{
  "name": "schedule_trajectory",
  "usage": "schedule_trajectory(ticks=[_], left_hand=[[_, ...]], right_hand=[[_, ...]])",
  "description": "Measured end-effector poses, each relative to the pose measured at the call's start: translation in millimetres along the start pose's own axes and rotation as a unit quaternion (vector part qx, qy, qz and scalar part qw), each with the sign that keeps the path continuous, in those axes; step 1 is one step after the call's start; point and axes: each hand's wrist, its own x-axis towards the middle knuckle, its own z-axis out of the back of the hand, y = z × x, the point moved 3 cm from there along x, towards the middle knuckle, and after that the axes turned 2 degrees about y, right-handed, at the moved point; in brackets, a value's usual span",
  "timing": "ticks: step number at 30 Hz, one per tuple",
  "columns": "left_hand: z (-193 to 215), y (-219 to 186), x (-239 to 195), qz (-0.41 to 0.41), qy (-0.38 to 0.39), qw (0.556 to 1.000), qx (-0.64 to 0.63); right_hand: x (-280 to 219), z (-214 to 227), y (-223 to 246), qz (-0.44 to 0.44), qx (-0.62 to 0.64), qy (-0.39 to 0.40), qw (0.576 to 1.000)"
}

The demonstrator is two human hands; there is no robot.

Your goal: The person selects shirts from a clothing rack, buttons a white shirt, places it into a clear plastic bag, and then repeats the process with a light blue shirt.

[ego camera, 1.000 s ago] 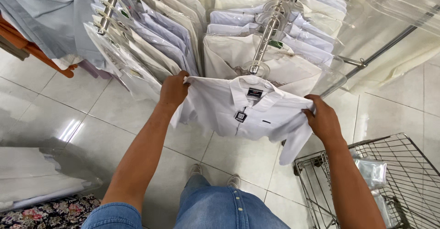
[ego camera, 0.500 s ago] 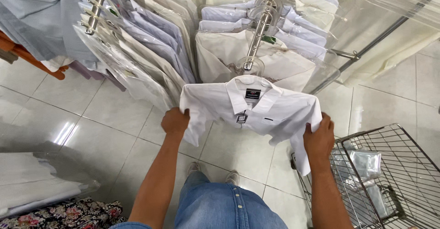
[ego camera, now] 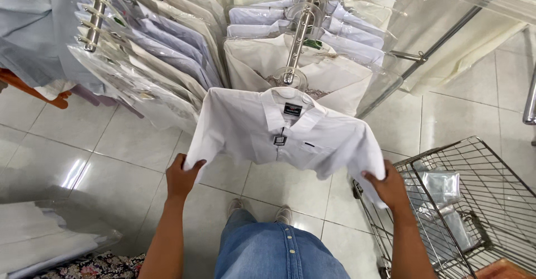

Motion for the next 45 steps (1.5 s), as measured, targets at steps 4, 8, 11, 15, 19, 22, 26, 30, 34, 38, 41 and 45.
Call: schedule_trajectory(ticks=[4,8,11,15,19,22,26,30,34,38,41,45], left_hand=[[-26.5,28.7,1.3,0.073,0.038,0.994,-0.078],[-56.5,21.0,-0.4,0.049,0.057,0.997,-0.026],[-94.6,36.3,4.6,0.038,0.090,0.995,0.005],[-127.8,14.4,-1.5,0.078,0.174,0.979,-0.067],[-115.6,-71.3,-26.4,0.081,0.274,0.934,-0.212],[-118.8,-74.7,-44.6,0.111,0.370,0.886,-0.258],[-146.2,25.4,-55.5,0.007,0.455,0.890,0.038],[-147.5,182.9,-82.6,0.078,0.511,0.824,0.233],[-112.9,232.9,-98.2,0.074,0.620,0.703,0.341],[-122.1,226.0,-69.9,0.143,0.602,0.657,0.431],[-136.9,220.5,-67.8,0.191,0.573,0.623,0.496],[-227.0,170.0,-48.7,0.199,0.655,0.649,0.331]], right_hand=[[12.3,-32.2,-32.0,0.003,0.022,0.036,0.999],[16.8,-68.0,-50.3,-0.080,0.102,-0.073,0.989],[10.3,-97.8,-23.2,-0.118,0.231,-0.061,0.964],[-20.6,-121.5,41.1,-0.069,0.402,0.035,0.913],[-20.4,-149.9,48.1,0.047,0.519,0.142,0.842],[-20.6,-178.3,2.8,0.059,0.416,0.218,0.881],[-30.9,-242.8,-187.3,0.039,-0.112,0.261,0.958],[-91.2,-277.8,-392.6,-0.062,-0.318,0.327,0.888],[-208.7,-213.2,-354.2,-0.384,0.119,0.191,0.895],[-274.6,-199.7,-335.7,-0.440,0.158,0.104,0.878],[-297.7,-196.7,-307.1,-0.472,0.273,0.009,0.838],[-280.5,-172.9,-283.1,-0.430,0.310,-0.042,0.847]])
